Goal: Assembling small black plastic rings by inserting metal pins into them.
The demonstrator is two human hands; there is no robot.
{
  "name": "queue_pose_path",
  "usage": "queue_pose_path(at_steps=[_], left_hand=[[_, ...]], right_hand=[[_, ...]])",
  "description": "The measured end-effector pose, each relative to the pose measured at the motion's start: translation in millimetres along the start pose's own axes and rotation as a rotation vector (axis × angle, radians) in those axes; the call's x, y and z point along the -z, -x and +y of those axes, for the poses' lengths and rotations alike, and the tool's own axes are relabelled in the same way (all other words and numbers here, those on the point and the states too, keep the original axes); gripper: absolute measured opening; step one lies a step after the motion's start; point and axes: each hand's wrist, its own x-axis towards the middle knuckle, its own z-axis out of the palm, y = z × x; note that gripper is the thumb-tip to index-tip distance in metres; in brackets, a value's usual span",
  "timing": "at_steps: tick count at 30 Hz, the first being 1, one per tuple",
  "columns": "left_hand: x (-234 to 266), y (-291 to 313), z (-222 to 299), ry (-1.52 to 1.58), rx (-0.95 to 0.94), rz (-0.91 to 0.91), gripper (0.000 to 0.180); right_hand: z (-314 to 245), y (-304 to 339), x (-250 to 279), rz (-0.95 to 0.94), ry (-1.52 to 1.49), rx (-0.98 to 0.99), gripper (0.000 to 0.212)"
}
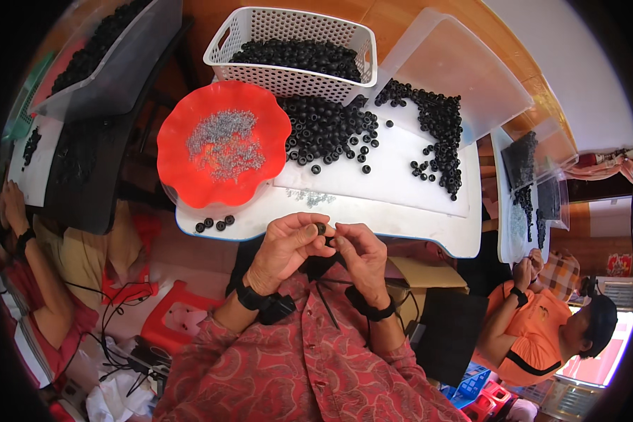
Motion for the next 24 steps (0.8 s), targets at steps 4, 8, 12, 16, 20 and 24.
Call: queue_pose_path(at_steps=[4, 8, 12, 16, 20, 24], left_hand=[[-2, -2, 0, -0.016, -0.014, -0.027, 0.031], [-13, -13, 4, -0.036, -0.007, 0.017, 0.033], [-35, -37, 20, -0.115, -0.007, 0.158, 0.032], [-52, -81, 44, -0.198, -0.084, 0.191, 0.032], [-64, -130, 80, -0.213, -0.193, 0.141, 0.029], [-55, -183, 123, -0.166, -0.354, 0.167, 0.024]], right_hand=[[3, -1, 2, 0.001, 0.092, 0.015, 0.020], [2, -1, 2, 0.029, 0.156, 0.058, 0.019], [7, 0, 3, 0.026, 0.183, 0.083, 0.018], [11, 3, 6, 0.028, 0.198, 0.121, 0.018], [12, 7, 11, 0.067, 0.164, 0.122, 0.018], [15, 8, 13, 0.070, 0.166, 0.150, 0.017]])
